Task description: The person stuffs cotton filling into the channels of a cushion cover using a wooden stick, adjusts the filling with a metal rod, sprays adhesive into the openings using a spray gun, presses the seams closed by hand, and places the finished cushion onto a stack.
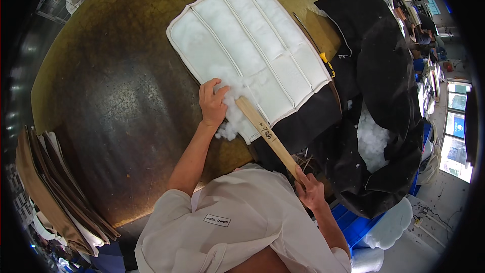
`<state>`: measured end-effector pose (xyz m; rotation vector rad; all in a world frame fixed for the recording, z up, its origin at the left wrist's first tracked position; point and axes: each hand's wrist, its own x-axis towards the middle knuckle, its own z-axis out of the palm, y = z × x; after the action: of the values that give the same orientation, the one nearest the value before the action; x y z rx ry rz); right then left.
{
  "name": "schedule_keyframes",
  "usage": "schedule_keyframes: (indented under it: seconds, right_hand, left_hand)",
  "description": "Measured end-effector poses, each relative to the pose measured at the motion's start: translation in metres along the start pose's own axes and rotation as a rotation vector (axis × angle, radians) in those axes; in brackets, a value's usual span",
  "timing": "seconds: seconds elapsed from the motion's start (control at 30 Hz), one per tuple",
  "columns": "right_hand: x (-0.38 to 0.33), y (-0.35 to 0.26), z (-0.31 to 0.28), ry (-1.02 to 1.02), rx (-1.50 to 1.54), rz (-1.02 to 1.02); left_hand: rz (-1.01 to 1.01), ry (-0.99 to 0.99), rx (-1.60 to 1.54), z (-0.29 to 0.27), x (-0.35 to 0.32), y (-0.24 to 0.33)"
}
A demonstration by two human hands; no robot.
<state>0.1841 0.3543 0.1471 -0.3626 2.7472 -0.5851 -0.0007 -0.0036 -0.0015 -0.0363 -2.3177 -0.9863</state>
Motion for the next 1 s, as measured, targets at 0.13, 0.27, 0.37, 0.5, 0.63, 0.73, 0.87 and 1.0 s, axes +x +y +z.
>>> schedule_keyframes:
  seconds: [0.13, 0.27, 0.37, 0.5, 0.63, 0.73, 0.87, 1.0]
  right_hand:
    - [0.055, 0.001, 0.055, 0.181, -0.013, -0.147]
    - [0.138, -0.039, 0.097, 0.18, 0.032, -0.106]
    - [0.177, -0.066, 0.097, 0.149, 0.022, -0.075]
    - [0.162, -0.061, 0.096, 0.131, 0.055, -0.091]
    - [0.127, -0.038, 0.096, 0.091, 0.084, -0.08]
    - [0.147, -0.039, 0.095, 0.194, 0.108, -0.156]
    - [0.175, -0.034, 0.083, 0.128, -0.047, -0.258]
    - [0.168, -0.007, 0.062, 0.087, -0.086, -0.299]
  left_hand:
    - [0.024, 0.057, -0.013, 0.002, -0.001, 0.006]
    - [0.038, 0.04, -0.006, 0.009, -0.002, 0.007]
    - [0.052, 0.063, -0.017, 0.011, 0.0, 0.007]
    - [0.005, 0.065, -0.034, 0.005, -0.002, 0.005]
    - [0.014, 0.088, -0.059, 0.006, -0.003, 0.004]
    - [0.005, 0.097, -0.088, 0.007, 0.0, 0.007]
    - [-0.014, 0.095, -0.104, 0.005, 0.002, 0.007]
    - [-0.028, 0.1, -0.09, 0.0, -0.001, 0.005]
